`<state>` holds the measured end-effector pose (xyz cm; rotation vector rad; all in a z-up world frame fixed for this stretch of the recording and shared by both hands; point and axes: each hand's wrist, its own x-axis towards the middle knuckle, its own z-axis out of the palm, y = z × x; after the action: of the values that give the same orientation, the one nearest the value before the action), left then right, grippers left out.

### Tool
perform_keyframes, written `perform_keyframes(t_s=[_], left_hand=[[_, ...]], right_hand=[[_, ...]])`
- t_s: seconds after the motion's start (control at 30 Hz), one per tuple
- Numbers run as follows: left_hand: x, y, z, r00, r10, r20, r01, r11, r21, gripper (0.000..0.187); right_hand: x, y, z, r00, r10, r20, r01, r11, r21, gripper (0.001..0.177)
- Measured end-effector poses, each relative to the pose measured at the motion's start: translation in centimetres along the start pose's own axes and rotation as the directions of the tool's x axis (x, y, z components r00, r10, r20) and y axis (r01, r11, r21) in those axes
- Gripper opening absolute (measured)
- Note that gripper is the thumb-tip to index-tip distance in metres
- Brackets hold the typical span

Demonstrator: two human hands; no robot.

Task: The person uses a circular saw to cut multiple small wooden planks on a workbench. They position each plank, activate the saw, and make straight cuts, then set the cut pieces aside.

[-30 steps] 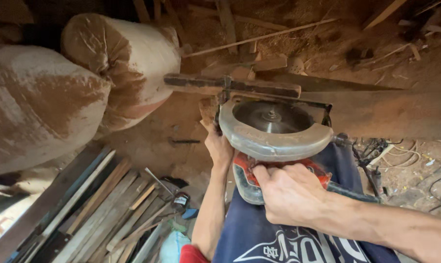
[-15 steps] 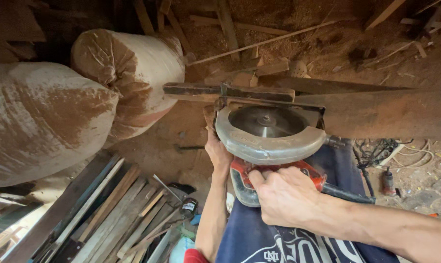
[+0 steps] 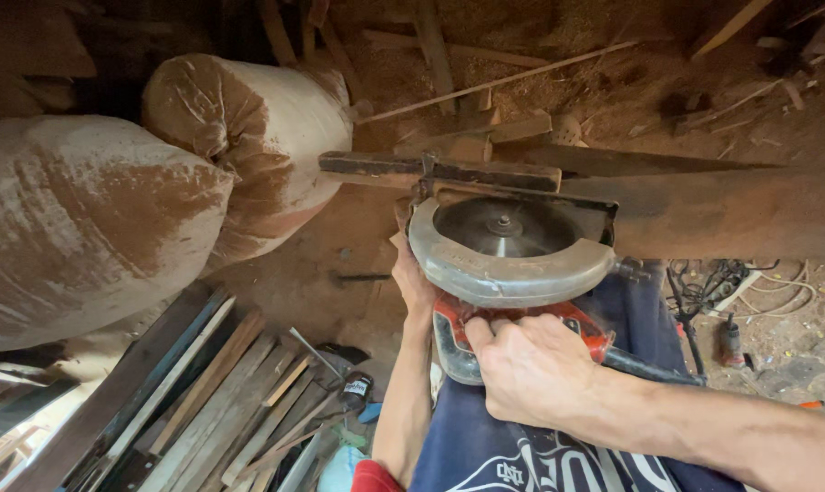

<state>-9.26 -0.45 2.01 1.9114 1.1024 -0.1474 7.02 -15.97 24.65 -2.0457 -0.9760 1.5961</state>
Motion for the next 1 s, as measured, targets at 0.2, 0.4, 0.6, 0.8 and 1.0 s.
perform_keyframes(t_s=[0.2,0.4,0.6,0.8,1.0], left_hand=[[1.0,-3.3,0.3,0.999,0.05,0.022,-0.051,0.996,0.071,0.03],[1.3,-3.1,-0.3,0.998,-0.041,0.053,0.039,0.999,0.038,0.035],[1.7,-3.0,-0.5,0.999,-0.028,0.03,0.029,0.999,-0.027,0.028],[2.4,-3.6,-0.7,0.995,-0.052,0.081,0.051,0.998,0.021,0.039],[2.5,-4.4,-0.7,0.959,0.284,-0.008,-0.282,0.948,-0.148,0.057]], right_hand=[[0.8,-1.2,0.2,0.999,0.001,-0.037,-0.001,1.0,-0.016,0.032],[1.8,-2.4,0.4,0.999,0.032,-0.01,-0.032,0.998,-0.063,0.029],[2.5,-3.3,0.6,0.999,0.032,-0.028,-0.034,0.997,-0.066,0.031],[3.2,-4.1,0.7,0.999,0.041,-0.034,-0.043,0.997,-0.068,0.03],[4.0,-4.8,0.9,0.998,0.053,-0.027,-0.056,0.994,-0.098,0.032]])
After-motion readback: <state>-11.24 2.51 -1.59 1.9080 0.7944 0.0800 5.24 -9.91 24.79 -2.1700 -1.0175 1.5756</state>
